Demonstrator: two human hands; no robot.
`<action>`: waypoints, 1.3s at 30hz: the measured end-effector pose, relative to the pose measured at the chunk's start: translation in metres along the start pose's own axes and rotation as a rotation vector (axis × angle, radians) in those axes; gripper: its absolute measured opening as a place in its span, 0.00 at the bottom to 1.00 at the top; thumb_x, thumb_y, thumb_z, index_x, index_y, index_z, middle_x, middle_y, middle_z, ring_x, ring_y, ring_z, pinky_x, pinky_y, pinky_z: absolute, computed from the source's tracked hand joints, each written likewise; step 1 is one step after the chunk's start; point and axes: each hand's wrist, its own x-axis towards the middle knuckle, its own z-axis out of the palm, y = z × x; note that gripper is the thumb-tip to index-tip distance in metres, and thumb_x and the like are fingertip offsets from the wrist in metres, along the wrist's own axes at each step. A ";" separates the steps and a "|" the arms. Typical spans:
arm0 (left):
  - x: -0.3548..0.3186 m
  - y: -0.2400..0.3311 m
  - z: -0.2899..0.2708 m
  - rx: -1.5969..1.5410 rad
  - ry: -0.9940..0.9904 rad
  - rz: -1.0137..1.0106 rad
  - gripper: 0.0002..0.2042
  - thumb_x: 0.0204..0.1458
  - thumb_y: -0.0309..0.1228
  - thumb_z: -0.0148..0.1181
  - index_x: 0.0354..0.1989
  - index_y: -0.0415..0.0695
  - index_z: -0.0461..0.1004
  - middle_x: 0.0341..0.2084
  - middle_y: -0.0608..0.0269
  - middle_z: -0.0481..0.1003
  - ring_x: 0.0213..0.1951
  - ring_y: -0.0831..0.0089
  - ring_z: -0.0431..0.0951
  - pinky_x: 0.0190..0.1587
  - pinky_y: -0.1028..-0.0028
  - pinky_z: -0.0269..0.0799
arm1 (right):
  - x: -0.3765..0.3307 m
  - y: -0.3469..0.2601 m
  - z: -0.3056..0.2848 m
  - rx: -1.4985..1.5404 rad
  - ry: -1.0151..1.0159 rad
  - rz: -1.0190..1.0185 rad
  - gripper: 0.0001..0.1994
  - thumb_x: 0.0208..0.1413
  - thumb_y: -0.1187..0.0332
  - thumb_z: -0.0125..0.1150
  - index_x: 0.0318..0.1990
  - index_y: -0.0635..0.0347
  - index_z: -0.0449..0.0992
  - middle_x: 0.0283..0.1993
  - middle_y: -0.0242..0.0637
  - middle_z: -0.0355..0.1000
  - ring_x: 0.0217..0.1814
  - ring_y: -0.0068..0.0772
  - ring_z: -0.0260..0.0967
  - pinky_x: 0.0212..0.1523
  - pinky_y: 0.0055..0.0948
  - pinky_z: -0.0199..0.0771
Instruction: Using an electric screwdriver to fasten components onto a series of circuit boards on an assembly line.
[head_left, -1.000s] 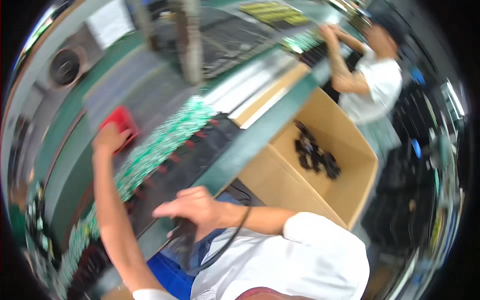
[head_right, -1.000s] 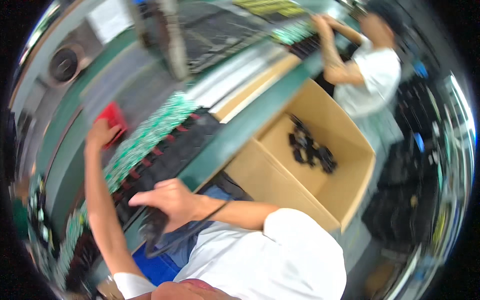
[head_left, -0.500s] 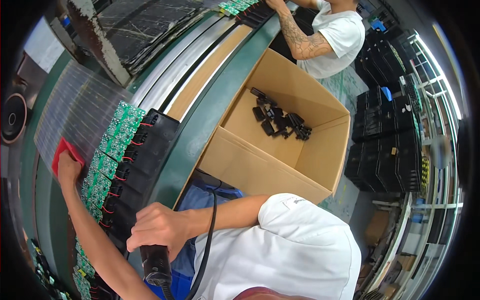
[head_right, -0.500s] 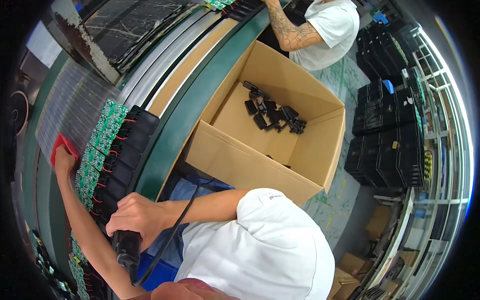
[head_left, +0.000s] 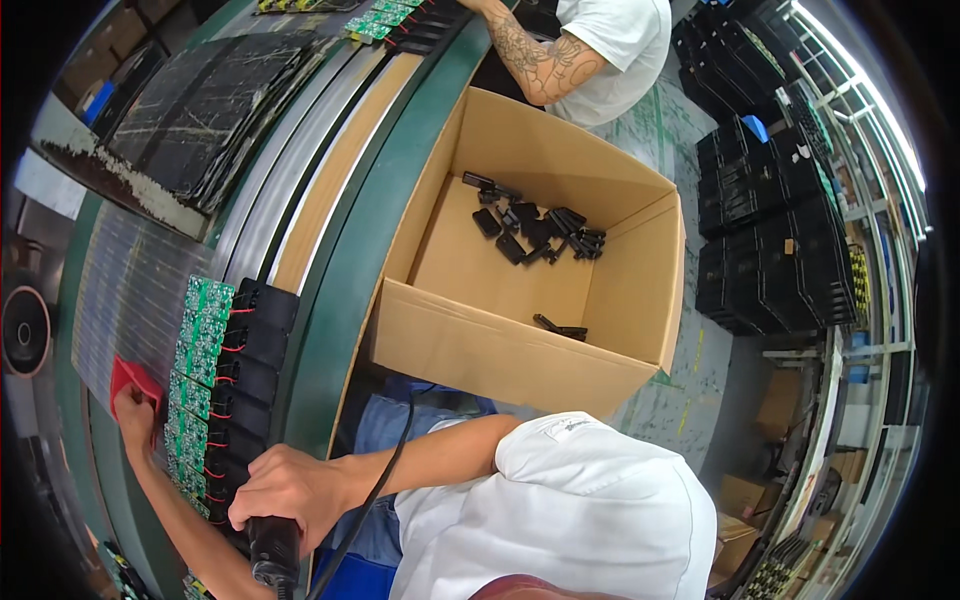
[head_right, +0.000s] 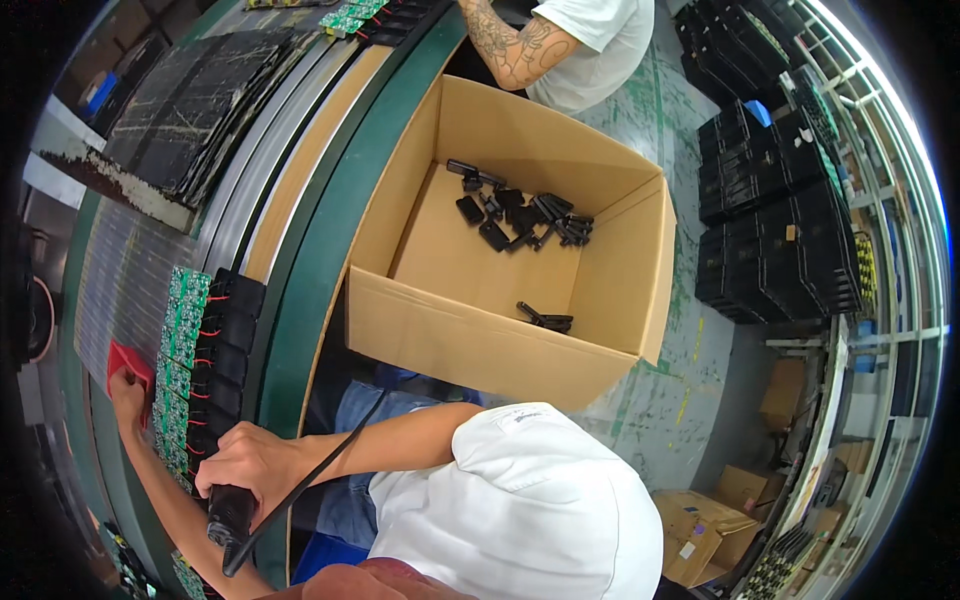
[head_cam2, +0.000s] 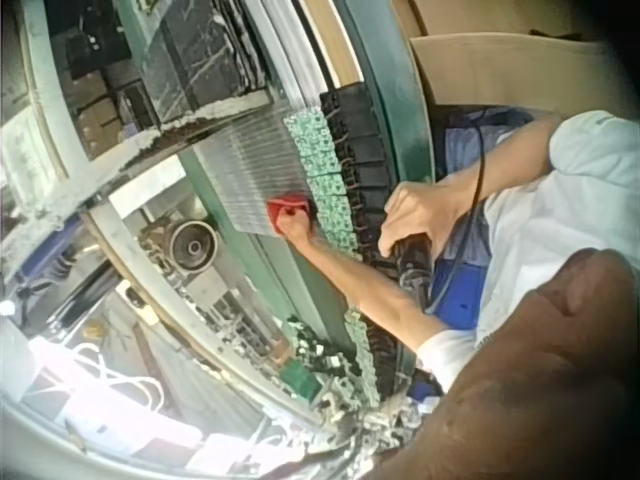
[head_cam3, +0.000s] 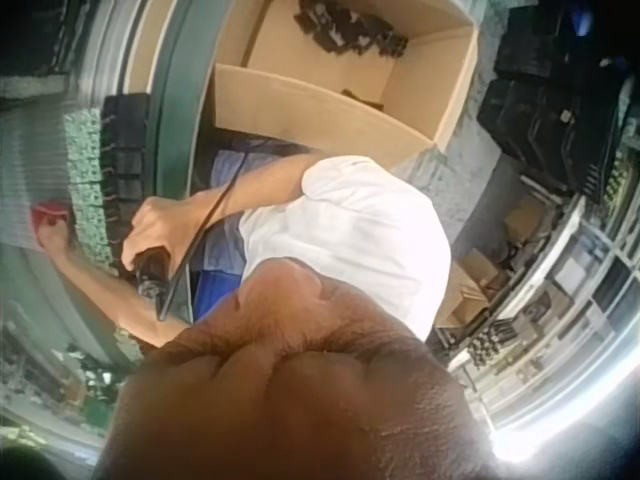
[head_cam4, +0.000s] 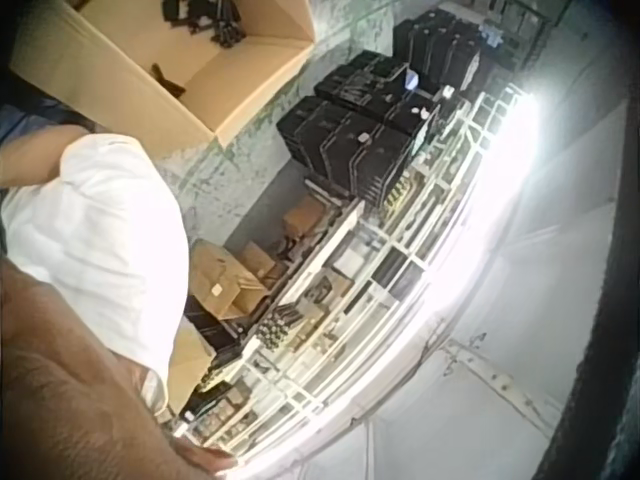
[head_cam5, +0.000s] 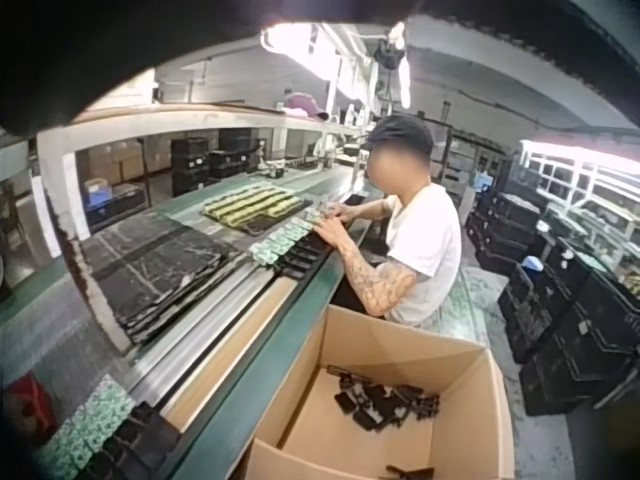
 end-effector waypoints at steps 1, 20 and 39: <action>0.001 -0.003 0.000 -0.069 -0.004 -0.017 0.08 0.48 0.19 0.51 0.32 0.34 0.78 0.21 0.65 0.74 0.25 0.74 0.69 0.31 0.74 0.67 | 0.000 0.000 0.000 0.002 -0.009 0.000 0.19 0.32 0.66 0.71 0.36 0.56 0.72 0.26 0.28 0.72 0.19 0.35 0.61 0.24 0.27 0.58; 0.008 -0.044 0.023 -1.770 0.094 -0.529 0.10 0.59 0.21 0.47 0.45 0.40 0.73 0.29 0.60 0.71 0.27 0.74 0.67 0.21 0.79 0.59 | 0.002 -0.004 -0.012 0.052 -0.161 0.095 0.17 0.39 0.70 0.74 0.39 0.60 0.76 0.28 0.31 0.73 0.22 0.30 0.63 0.26 0.26 0.65; -0.004 -0.018 0.009 -2.445 0.170 -0.425 0.06 0.61 0.26 0.47 0.29 0.44 0.65 0.20 0.67 0.59 0.20 0.77 0.55 0.17 0.76 0.44 | 0.006 -0.001 0.004 0.017 -0.194 0.074 0.29 0.28 0.73 0.75 0.47 0.58 0.76 0.35 0.33 0.79 0.24 0.31 0.71 0.28 0.26 0.71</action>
